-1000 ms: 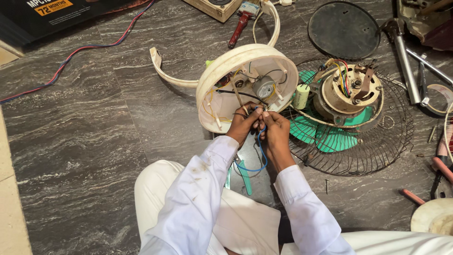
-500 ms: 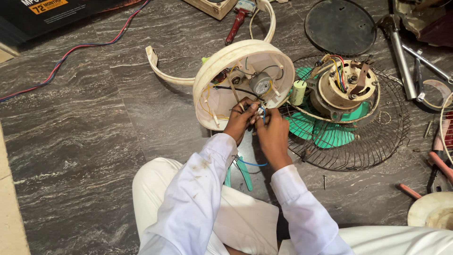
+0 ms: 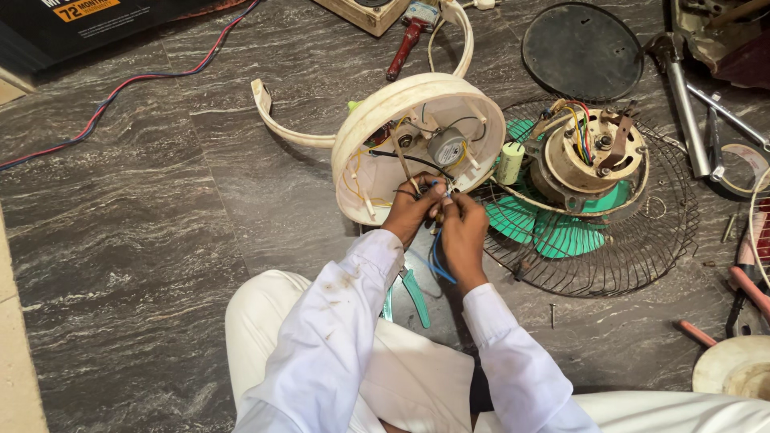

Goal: The person sits on the floor and repairs a disassembled electric fan. They use pliers to strip and twist wires inside the fan housing, connecting them to the motor and capacitor. Tools and fan parts are scattered on the floor around them.

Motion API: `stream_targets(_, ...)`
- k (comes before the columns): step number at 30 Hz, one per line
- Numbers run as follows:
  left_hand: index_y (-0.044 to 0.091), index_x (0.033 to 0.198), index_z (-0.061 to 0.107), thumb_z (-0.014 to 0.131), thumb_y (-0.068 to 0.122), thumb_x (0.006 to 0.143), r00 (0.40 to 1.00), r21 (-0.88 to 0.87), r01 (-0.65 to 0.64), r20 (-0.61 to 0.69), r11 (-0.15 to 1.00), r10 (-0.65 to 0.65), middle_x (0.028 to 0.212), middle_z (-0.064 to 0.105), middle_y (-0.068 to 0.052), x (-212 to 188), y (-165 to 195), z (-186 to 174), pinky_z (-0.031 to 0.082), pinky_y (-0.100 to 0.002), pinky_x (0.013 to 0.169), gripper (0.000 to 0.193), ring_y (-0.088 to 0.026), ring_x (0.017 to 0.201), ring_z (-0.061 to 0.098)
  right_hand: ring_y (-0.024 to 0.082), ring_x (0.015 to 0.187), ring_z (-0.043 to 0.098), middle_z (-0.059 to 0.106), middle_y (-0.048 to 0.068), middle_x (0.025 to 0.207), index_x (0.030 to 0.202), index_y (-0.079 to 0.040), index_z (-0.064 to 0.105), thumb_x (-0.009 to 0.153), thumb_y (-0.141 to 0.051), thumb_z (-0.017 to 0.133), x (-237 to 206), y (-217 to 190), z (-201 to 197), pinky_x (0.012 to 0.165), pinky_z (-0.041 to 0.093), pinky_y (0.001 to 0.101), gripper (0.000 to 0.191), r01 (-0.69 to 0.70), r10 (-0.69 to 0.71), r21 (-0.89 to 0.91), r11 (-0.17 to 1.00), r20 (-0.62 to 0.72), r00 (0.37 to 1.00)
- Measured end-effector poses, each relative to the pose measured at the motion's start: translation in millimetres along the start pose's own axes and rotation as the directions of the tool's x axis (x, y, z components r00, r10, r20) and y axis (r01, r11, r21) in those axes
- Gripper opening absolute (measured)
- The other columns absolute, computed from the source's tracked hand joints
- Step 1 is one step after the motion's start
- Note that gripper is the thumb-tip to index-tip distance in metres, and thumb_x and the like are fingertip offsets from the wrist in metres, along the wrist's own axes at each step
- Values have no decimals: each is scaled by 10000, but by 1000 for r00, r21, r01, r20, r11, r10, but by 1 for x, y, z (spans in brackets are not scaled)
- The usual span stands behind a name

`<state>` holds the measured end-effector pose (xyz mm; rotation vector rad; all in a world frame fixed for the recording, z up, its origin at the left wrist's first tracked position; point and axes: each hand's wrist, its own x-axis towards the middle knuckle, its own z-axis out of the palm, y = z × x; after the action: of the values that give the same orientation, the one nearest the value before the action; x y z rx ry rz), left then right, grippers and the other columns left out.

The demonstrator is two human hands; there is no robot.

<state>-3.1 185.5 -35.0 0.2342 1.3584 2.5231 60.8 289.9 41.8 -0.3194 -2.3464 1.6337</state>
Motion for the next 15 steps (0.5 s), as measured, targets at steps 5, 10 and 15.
stream_targets(5,20,1068,645,792,252,931,999,-6,36,3,999,-36,760,608,2,1,-5,-5,457,-234,525,308,-53,590,499,73,565,475,574,-2,684,930,43,708,985,-98,599,2,23,10,511,367,256,186,-227,209,375,899,89,974)
stream_targets(10,35,1065,637,777,242,935,1000,2,13,17,1000,-13,767,636,-5,1,-10,-2,475,-225,535,281,-55,609,556,68,529,460,555,-13,666,905,15,678,993,-104,587,3,40,13,479,353,249,174,-270,248,428,862,107,963)
stream_targets(15,48,1046,618,750,240,944,1000,2,19,20,1000,-19,739,630,-2,-1,-8,1,472,-232,468,254,-67,548,577,64,536,458,539,-19,674,920,7,632,1020,-107,578,3,52,23,484,353,237,161,-268,240,531,804,124,963)
